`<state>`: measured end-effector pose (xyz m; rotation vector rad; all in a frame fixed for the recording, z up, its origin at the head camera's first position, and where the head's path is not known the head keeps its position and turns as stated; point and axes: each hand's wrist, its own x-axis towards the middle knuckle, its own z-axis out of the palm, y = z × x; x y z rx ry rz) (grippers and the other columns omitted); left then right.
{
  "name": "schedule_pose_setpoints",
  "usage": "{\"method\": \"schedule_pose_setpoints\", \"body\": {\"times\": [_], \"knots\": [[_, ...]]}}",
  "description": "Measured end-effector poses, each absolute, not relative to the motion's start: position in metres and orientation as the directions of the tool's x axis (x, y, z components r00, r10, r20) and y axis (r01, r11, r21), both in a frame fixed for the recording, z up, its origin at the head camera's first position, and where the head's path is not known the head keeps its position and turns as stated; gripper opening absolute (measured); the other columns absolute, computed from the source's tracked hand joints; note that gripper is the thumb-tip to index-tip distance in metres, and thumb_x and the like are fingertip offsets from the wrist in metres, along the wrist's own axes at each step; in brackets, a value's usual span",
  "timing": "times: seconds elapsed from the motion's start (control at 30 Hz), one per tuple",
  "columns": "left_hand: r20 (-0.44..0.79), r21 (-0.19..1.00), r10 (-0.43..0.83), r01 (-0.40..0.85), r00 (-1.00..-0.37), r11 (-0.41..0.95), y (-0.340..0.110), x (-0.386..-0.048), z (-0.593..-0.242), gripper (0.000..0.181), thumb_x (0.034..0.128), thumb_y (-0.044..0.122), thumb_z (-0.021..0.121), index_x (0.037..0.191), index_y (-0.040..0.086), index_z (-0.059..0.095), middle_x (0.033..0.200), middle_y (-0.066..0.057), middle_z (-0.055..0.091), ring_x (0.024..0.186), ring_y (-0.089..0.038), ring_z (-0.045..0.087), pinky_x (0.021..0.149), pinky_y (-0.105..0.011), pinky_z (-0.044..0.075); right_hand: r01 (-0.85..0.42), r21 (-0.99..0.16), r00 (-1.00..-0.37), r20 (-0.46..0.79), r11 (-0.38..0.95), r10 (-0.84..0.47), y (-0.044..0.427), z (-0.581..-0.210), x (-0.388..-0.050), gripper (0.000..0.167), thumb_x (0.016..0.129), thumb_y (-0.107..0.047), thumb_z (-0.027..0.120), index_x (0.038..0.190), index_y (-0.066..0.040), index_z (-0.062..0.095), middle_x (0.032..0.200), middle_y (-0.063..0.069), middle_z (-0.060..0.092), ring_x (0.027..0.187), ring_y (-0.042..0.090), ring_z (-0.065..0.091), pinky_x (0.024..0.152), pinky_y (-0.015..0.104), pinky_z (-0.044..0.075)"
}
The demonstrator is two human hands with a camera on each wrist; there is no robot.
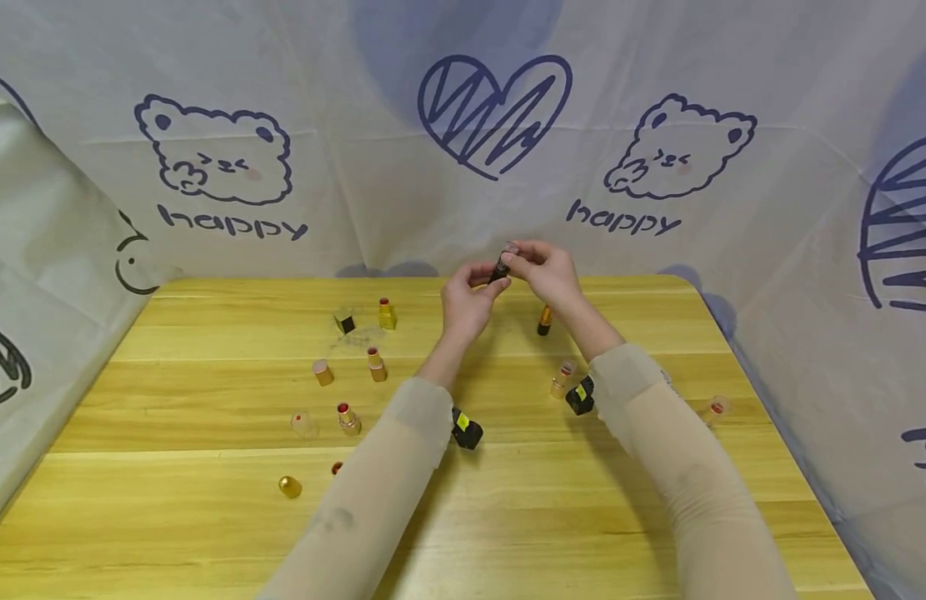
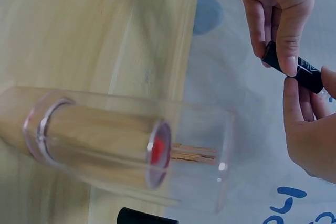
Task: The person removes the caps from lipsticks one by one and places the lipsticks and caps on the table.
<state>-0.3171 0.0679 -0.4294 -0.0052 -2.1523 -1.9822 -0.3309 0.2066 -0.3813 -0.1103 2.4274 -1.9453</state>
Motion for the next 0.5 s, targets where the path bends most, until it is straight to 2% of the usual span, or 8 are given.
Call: {"method": "schedule_pose_setpoints", "body": {"times": [0.17, 0.33, 0.5], "knots": [[0.157, 0.985, -0.135, 0.147, -0.978, 0.086, 0.0662, -0.3175, -0.4282, 0.027, 0.0916, 0.012, 0.081, 0.115, 0.004, 0.073, 0.11, -0.008, 0.074, 0.103, -0.018, 0.071, 0.083, -0.02, 0.059, -0.033, -0.977, -0.998, 0.019, 0.211, -0.067, 0.2072, -0.3812, -0.331, 0.047, 0.103, -0.022, 0.067, 0.142, 0.003, 0.059, 0.128, 0.011, 0.063, 0.11, 0.017, 0.066, 0.11, 0.041, 0.05], [0.162, 0.985, -0.125, 0.153, -0.979, 0.078, 0.0652, -0.3178, -0.4258, 0.027, 0.0908, 0.011, 0.082, 0.115, 0.003, 0.073, 0.109, -0.01, 0.075, 0.103, -0.02, 0.072, 0.082, -0.021, 0.06, -0.041, -0.977, -0.997, 0.025, 0.211, -0.077, 0.2086, -0.3793, -0.33, 0.048, 0.104, -0.021, 0.066, 0.143, 0.005, 0.057, 0.131, 0.013, 0.063, 0.108, 0.015, 0.067, 0.11, 0.037, 0.05], [0.142, 0.985, -0.102, 0.131, -0.985, 0.111, 0.063, -0.3178, -0.4221, 0.026, 0.0915, 0.016, 0.082, 0.115, 0.006, 0.074, 0.107, -0.006, 0.075, 0.101, -0.017, 0.071, 0.08, -0.023, 0.06, -0.059, -0.976, -0.995, 0.039, 0.211, -0.094, 0.2099, -0.3766, -0.3301, 0.047, 0.105, -0.02, 0.064, 0.143, 0.006, 0.056, 0.131, 0.014, 0.063, 0.107, 0.013, 0.067, 0.109, 0.035, 0.051]]}}
